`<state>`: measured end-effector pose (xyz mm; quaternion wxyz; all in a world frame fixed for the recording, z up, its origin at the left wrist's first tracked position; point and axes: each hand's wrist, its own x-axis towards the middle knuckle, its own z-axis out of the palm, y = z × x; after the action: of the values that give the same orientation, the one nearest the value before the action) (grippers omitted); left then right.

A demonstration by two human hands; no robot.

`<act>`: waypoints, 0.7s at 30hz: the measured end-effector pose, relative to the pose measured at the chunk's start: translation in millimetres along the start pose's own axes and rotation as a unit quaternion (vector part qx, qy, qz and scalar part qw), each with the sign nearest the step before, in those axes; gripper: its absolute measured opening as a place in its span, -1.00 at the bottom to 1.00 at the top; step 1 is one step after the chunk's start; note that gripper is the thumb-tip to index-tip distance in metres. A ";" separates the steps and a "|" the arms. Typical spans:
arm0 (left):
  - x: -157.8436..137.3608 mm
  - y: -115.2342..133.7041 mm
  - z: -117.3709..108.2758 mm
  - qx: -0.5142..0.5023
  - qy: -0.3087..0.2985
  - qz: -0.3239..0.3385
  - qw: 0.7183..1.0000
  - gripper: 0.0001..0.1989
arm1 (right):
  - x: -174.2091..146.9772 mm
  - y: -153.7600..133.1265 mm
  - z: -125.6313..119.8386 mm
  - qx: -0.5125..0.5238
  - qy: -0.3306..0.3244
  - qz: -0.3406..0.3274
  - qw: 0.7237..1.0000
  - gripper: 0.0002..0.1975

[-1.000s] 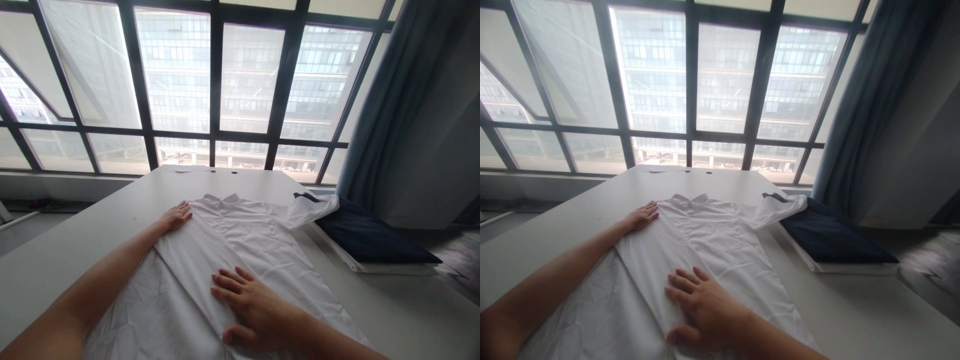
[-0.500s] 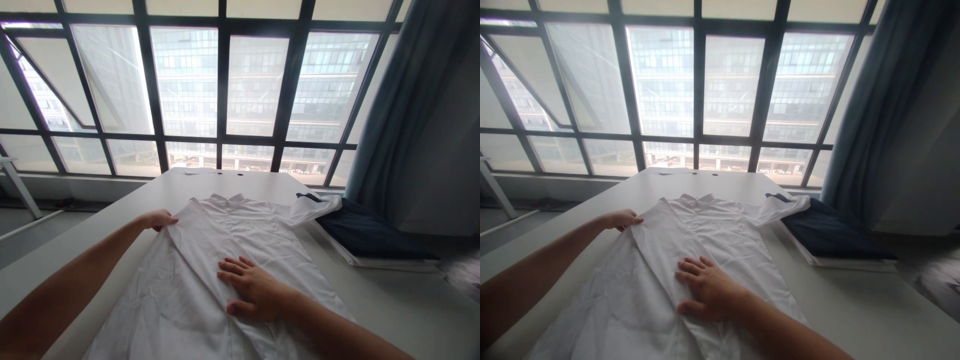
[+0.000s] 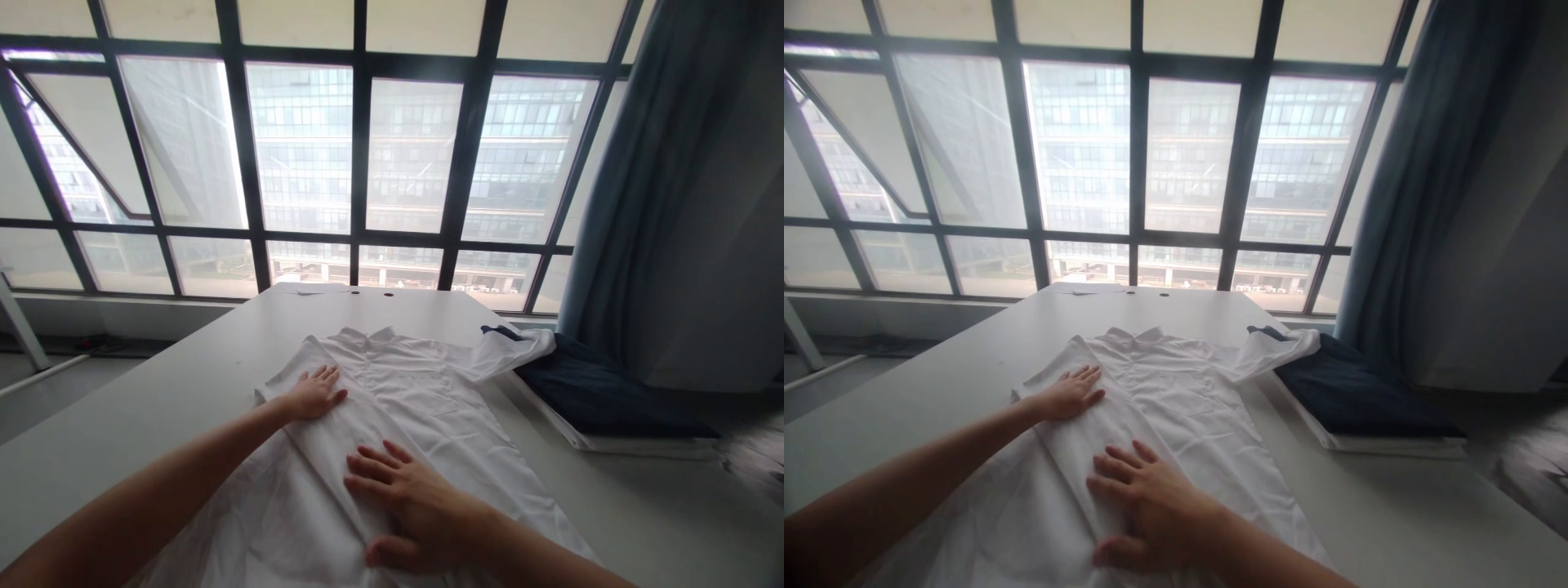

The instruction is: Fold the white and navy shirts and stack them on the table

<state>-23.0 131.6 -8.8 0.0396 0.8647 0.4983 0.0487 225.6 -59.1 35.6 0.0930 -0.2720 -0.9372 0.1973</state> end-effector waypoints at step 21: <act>14.7 -113.8 0.5 0.024 0.023 -0.144 0.989 -0.35 | -45.3 136.9 -66.1 -0.121 0.342 0.476 0.801 -0.41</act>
<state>-113.2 201.3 -22.0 0.0138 0.7835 0.6192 0.0505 346.8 43.3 34.7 0.2683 -0.7429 -0.6133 -0.0043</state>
